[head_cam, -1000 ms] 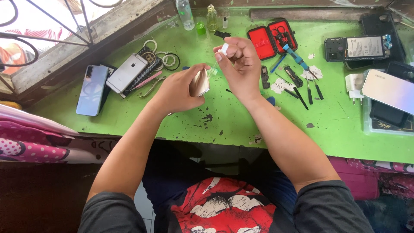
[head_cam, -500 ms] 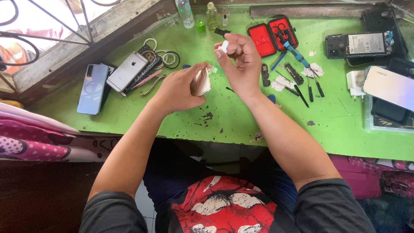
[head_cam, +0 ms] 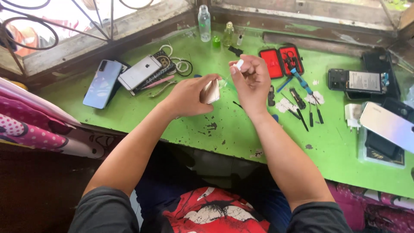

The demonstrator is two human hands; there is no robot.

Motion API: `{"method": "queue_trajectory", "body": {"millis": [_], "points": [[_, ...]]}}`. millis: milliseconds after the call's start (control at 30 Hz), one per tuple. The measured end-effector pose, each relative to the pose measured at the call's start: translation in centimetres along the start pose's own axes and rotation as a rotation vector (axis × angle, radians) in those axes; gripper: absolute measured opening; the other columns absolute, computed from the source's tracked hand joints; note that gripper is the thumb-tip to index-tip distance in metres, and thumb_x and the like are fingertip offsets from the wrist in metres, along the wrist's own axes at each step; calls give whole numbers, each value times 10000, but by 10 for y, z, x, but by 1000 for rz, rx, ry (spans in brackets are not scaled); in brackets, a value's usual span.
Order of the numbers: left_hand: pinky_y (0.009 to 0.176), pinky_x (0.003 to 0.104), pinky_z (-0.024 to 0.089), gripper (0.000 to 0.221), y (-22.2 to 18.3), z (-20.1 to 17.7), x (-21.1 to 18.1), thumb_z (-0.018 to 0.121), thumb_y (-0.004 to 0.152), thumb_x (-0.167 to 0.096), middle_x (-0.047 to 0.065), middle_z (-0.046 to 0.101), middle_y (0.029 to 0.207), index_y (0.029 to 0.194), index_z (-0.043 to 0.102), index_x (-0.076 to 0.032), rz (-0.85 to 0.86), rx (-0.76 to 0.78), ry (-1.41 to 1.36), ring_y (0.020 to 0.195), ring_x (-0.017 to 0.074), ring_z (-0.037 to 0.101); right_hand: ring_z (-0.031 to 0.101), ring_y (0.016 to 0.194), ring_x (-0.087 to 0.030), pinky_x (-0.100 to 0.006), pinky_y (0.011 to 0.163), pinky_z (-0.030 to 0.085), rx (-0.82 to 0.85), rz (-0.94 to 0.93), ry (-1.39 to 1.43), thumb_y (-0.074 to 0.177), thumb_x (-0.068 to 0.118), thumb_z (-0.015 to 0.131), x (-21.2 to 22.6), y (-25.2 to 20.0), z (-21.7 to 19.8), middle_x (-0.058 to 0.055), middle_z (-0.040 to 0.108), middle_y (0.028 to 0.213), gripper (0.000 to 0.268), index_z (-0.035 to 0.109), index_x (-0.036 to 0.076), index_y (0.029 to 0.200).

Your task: Cleaning a mobile phone back panel using a toothbrush and cleaning solution on a repair bench.

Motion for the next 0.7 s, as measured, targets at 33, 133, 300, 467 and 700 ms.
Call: {"method": "queue_trajectory", "body": {"millis": [33, 133, 300, 467, 700], "points": [[947, 598, 539, 788, 0, 0, -1, 715, 767, -174, 246, 690, 1119, 1509, 456, -120, 0, 13, -10, 1043, 445, 676, 738, 1063, -286, -395, 933, 599, 0, 21, 2, 976, -98, 708, -3, 0, -1, -122, 694, 854, 377, 569, 11, 1309], [967, 586, 534, 784, 0, 2, -1, 706, 777, -182, 236, 692, 1106, 1514, 446, -113, -5, 25, -1, 1022, 426, 679, 749, 1052, -268, -382, 921, 603, -27, 39, 13, 961, -86, 728, 0, -1, -1, -114, 701, 853, 327, 597, -4, 1249], [953, 591, 542, 781, 2, 2, 1, 709, 775, -188, 234, 694, 1095, 1510, 452, -123, -7, 31, 7, 1015, 425, 685, 745, 1059, -271, -388, 935, 602, -31, 51, 33, 962, -78, 730, -2, -1, -2, -138, 724, 865, 378, 572, 12, 1293], [941, 586, 547, 794, 7, 8, 5, 707, 767, -202, 230, 691, 1095, 1514, 445, -136, 11, 49, 34, 1019, 431, 683, 749, 1040, -273, -398, 919, 610, -69, 45, 50, 935, -83, 753, -3, -1, -6, -136, 718, 854, 385, 583, 10, 1268], [929, 592, 535, 815, 10, 14, 18, 725, 733, -225, 213, 694, 1041, 1503, 465, -176, 5, 27, 52, 1008, 447, 683, 755, 921, -317, -439, 842, 614, -64, -3, 78, 896, -137, 735, 6, 1, -3, -204, 730, 878, 411, 616, -6, 1267]]}}
Point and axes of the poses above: each hand's wrist, its own y-axis towards the middle knuckle, its own z-axis out of the palm, x = y × z, the point moved 10 cm from there along y, towards the middle knuckle
